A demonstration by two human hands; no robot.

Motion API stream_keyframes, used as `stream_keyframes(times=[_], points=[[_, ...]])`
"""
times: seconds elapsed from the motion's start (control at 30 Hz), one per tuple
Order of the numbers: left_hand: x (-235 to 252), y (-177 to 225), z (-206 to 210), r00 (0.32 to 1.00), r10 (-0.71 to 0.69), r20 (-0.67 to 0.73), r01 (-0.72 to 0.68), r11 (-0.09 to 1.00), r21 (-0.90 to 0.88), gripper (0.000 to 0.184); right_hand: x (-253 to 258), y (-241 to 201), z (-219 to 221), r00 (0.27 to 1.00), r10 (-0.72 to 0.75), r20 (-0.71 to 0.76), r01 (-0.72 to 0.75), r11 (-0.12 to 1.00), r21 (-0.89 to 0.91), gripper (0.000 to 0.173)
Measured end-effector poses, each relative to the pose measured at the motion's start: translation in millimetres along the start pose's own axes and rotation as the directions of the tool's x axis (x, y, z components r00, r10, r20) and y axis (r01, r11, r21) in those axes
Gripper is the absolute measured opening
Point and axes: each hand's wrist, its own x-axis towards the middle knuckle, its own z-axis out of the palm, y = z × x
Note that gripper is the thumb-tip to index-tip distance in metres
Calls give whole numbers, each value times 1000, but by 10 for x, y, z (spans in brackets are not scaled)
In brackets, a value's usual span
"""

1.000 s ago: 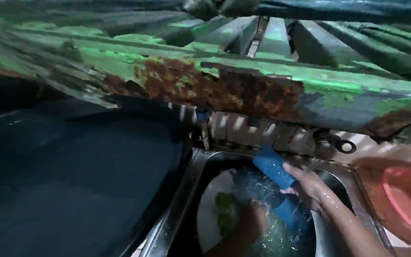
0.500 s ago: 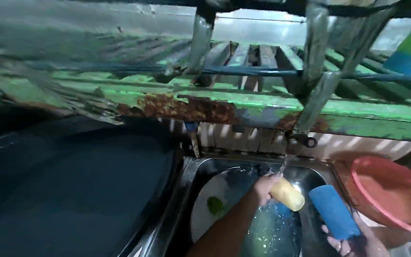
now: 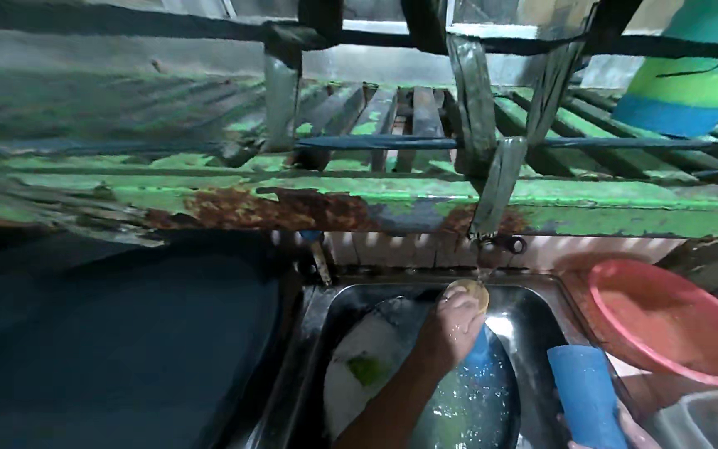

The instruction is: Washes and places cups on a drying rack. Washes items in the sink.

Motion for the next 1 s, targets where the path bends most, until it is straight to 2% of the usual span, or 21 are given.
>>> stream_keyframes(times=[0.03,0.07,0.1,0.13,0.17,0.2,0.23,0.3,0.37,0.43,0.5,0.53,0.57,0.6,0.63,0.7,0.73,0.8,0.9,0.97,1.0], points=[[15,49,-34,990,-142,12,142,982,-127,22,-4,25,-17,1000,-7,14,7,1000,-2,75],[50,62,-49,927,-365,80,372,877,-303,25,-5,38,-37,999,-18,29,19,1000,-3,76],[108,12,-26,806,-564,180,568,651,-503,30,1,38,-61,998,-33,51,32,999,6,76],[148,-82,31,679,-671,300,650,359,-670,37,3,34,-87,996,-43,83,41,999,19,74],[164,-153,85,575,-705,414,657,97,-747,43,-5,31,-103,993,-40,109,36,999,38,70],[171,-180,126,511,-696,505,661,-58,-749,51,-19,21,-92,992,-22,121,16,999,51,65],[179,-167,157,493,-665,561,690,-93,-717,56,-29,-3,-46,993,9,116,-14,999,44,60],[204,-71,195,555,-589,588,766,85,-637,50,-22,-46,47,996,56,66,-56,998,-2,61],[271,98,144,658,-571,490,751,450,-484,42,22,-51,87,1000,18,6,-17,998,-66,71],[325,295,-57,804,-471,364,570,784,-245,37,39,-51,155,997,-53,-57,43,987,-155,88],[324,503,-310,932,-290,220,297,955,1,31,31,-74,256,990,-94,-105,66,969,-236,100],[272,508,-337,986,-140,92,132,987,88,27,24,-90,301,988,-104,-112,72,962,-264,100],[216,416,-284,999,26,-30,-21,988,152,25,19,-85,278,987,-122,-105,90,960,-266,100],[172,276,-192,989,131,-68,-115,972,204,24,16,-63,228,985,-139,-99,109,959,-263,97],[132,136,-98,991,136,5,-133,963,233,25,7,-31,176,984,-151,-97,123,961,-248,93],[148,46,-65,948,-86,307,7,968,251,30,-25,-18,262,977,-160,-139,115,952,-284,85],[183,90,-110,920,-145,365,56,968,243,31,-35,-25,229,983,-147,-112,111,955,-276,95],[226,306,-298,923,-138,359,66,976,207,31,-62,-25,187,987,-140,-76,109,942,-316,112],[299,207,-254,965,-86,246,53,989,137,32,-114,19,254,966,-203,-162,116,896,-429,109],[370,13,-125,924,-315,216,351,923,-155,30,-154,26,323,946,-245,-211,126,881,-456,103],[375,-61,-83,868,-450,208,496,790,-361,30,-194,26,387,931,-259,-259,106,867,-486,97]])
